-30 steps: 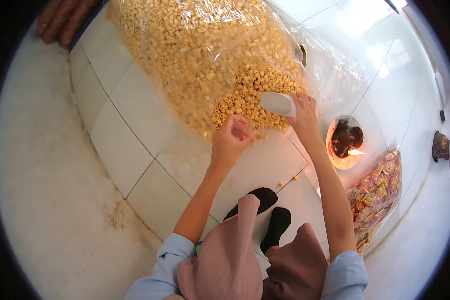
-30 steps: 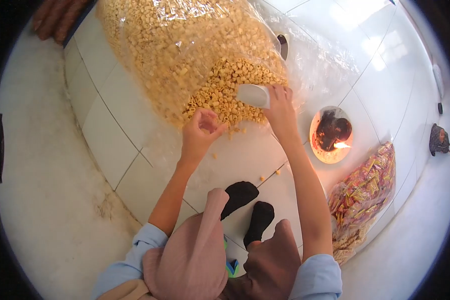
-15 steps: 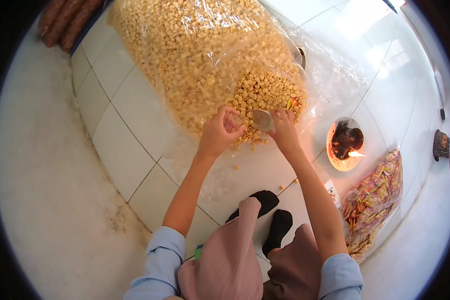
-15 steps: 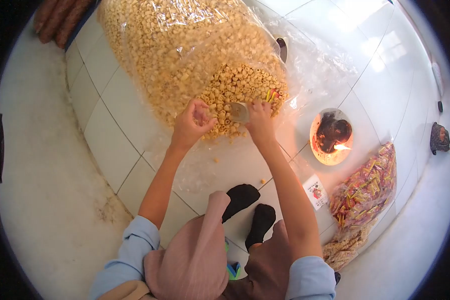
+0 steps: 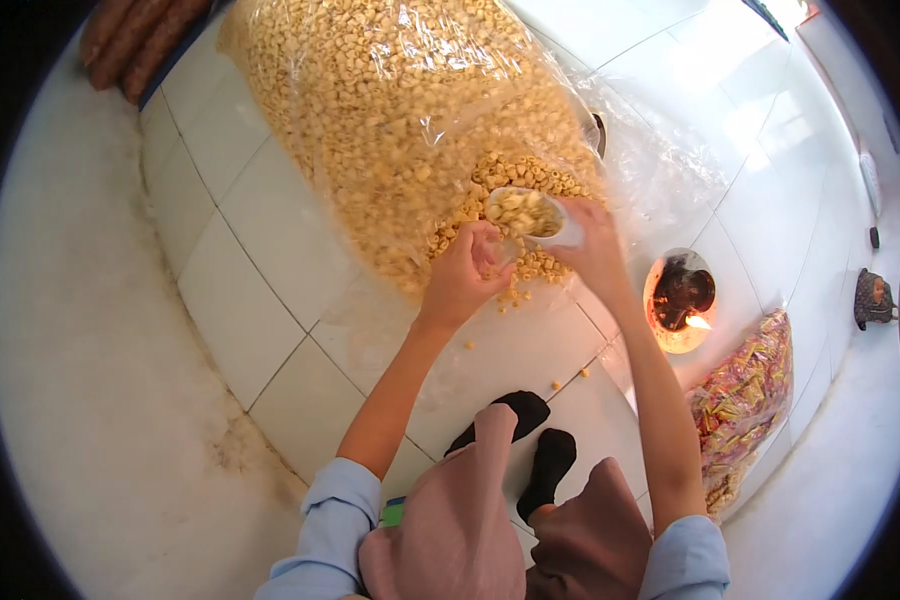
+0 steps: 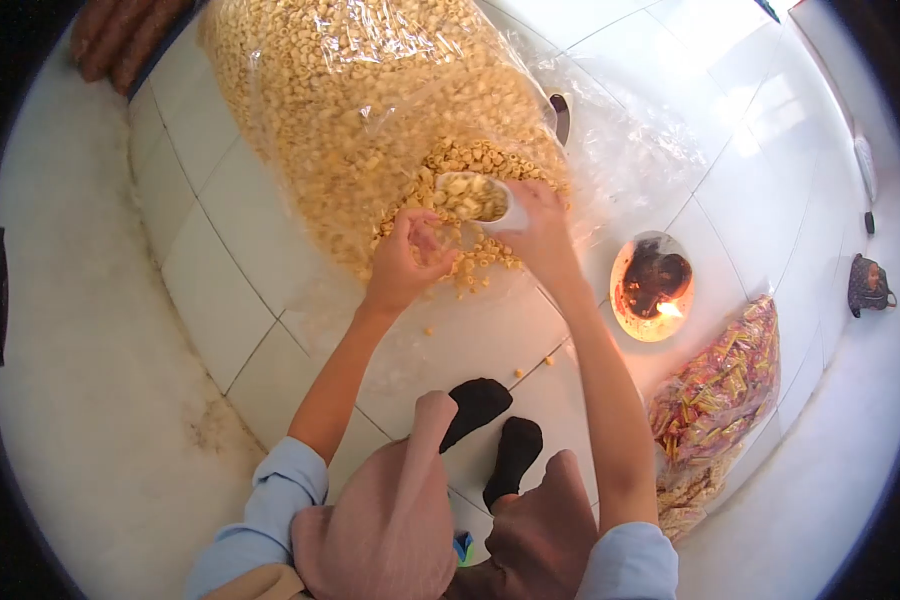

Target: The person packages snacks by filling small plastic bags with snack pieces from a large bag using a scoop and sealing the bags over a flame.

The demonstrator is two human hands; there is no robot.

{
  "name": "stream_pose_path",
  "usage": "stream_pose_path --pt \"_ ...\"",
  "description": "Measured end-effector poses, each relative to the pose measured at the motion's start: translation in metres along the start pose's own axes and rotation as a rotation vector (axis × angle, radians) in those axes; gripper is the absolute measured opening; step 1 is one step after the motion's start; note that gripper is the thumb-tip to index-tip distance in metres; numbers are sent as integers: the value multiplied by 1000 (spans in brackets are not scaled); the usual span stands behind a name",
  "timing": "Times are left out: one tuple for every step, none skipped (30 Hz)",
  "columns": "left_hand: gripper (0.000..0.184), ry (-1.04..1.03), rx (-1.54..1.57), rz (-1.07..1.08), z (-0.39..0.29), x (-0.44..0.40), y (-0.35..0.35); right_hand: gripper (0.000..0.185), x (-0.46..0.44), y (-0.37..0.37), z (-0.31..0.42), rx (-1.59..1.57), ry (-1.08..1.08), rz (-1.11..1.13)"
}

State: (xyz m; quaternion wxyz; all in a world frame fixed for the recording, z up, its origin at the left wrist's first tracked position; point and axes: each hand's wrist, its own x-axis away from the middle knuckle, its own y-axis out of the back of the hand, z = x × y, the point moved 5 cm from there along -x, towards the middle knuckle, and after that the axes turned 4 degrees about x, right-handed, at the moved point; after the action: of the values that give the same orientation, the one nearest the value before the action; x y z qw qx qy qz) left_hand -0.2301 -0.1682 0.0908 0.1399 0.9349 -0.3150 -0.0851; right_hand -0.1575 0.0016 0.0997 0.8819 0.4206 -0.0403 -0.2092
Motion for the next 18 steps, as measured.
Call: stream_pose_path --pt "43 14 8 27 -1 -2 -6 63 0 21 4 12 1 2" --pt "43 12 20 26 0 -4 -11 62 0 40 6 66 -12 28" --pt "44 -39 18 17 2 -5 -17 62 0 56 9 119 -26 55" --pt "46 -88 15 9 3 -6 -21 62 1 70 13 127 -29 57" --pt "46 -87 21 10 6 -7 -26 60 1 80 19 166 -3 73" --pt "47 -93 16 26 7 -9 -29 59 1 87 24 203 24 88" --pt "49 -99 9 43 9 -10 -33 57 0 92 28 242 49 109" --pt "49 -98 10 44 12 -11 -35 57 0 92 28 242 48 110" --pt "50 -88 -7 55 14 -13 -36 57 -1 91 28 236 68 141" --pt "52 -78 -25 66 15 -14 -38 57 -1 90 28 229 89 172" --pt "52 -77 -29 66 17 -13 -38 57 -1 89 28 225 89 172" --pt "53 -88 -40 67 15 -13 -37 57 -1 87 29 217 109 173" --pt "55 -100 -51 69 14 -12 -36 57 0 85 30 210 129 173" --pt "55 -98 -53 71 14 -12 -35 57 0 83 29 207 128 173" --pt "57 -108 -36 65 14 -12 -34 57 -1 82 27 196 113 154" --pt "60 -117 -18 60 14 -12 -34 58 -2 81 25 187 97 136" --pt "60 -114 -18 62 15 -11 -33 58 -3 72 16 186 95 138" --pt "61 -22 -10 52 18 -11 -31 59 -2 57 -3 183 31 108"
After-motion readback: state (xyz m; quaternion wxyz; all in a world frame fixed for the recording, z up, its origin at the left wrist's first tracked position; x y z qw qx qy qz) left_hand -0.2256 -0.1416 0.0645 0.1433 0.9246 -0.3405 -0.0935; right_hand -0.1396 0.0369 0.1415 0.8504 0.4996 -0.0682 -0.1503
